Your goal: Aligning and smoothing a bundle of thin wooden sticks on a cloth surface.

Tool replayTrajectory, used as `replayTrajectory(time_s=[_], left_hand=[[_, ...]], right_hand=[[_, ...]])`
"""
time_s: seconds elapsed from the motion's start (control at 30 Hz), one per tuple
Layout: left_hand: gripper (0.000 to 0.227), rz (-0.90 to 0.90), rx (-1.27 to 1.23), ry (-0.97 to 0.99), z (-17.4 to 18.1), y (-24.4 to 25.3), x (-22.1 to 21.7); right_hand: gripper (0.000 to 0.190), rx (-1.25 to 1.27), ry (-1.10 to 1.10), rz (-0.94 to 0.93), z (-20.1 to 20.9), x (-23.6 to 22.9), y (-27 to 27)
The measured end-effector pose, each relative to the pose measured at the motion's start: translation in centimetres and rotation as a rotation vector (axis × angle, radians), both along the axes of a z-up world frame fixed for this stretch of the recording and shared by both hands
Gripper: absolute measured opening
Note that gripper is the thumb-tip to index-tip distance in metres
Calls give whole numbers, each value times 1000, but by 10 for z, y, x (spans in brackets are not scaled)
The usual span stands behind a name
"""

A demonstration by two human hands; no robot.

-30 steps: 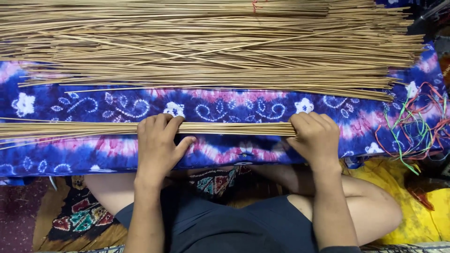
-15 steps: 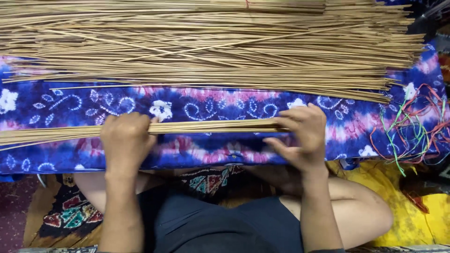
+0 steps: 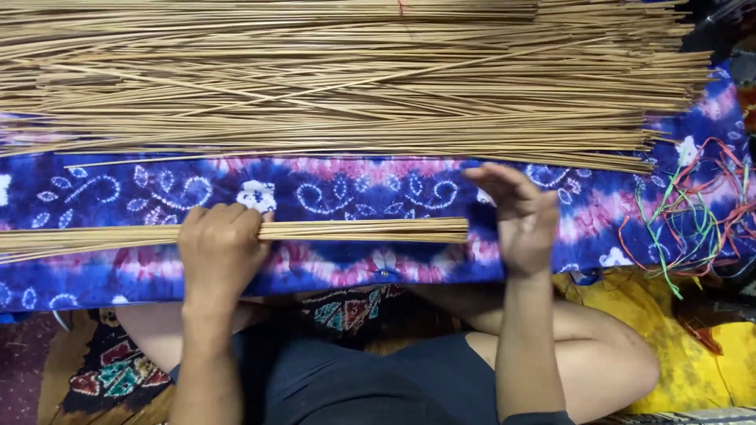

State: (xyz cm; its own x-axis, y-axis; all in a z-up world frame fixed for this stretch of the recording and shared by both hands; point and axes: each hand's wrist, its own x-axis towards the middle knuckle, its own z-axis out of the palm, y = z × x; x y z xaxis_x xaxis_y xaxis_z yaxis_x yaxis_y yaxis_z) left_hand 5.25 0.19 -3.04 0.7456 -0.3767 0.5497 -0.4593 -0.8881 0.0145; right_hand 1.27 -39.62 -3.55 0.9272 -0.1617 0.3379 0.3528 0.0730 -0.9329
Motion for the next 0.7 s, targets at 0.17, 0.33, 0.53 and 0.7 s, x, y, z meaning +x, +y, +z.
replayTrajectory(time_s=[0.17, 0.33, 0.53, 0.7], left_hand=[[32, -19, -23, -44, -4, -28, 1], [39, -4, -74, -100, -4, -48, 5], [44, 7, -52, -202, -9, -57, 4], [27, -61, -8, -59, 7, -71, -15]], right_hand=[[83, -81, 91, -46, 9, -4, 29], [81, 70, 145, -136, -4, -5, 40], [46, 1361, 173, -197, 3, -17, 68], [41, 1298, 85, 69, -44, -6, 43]])
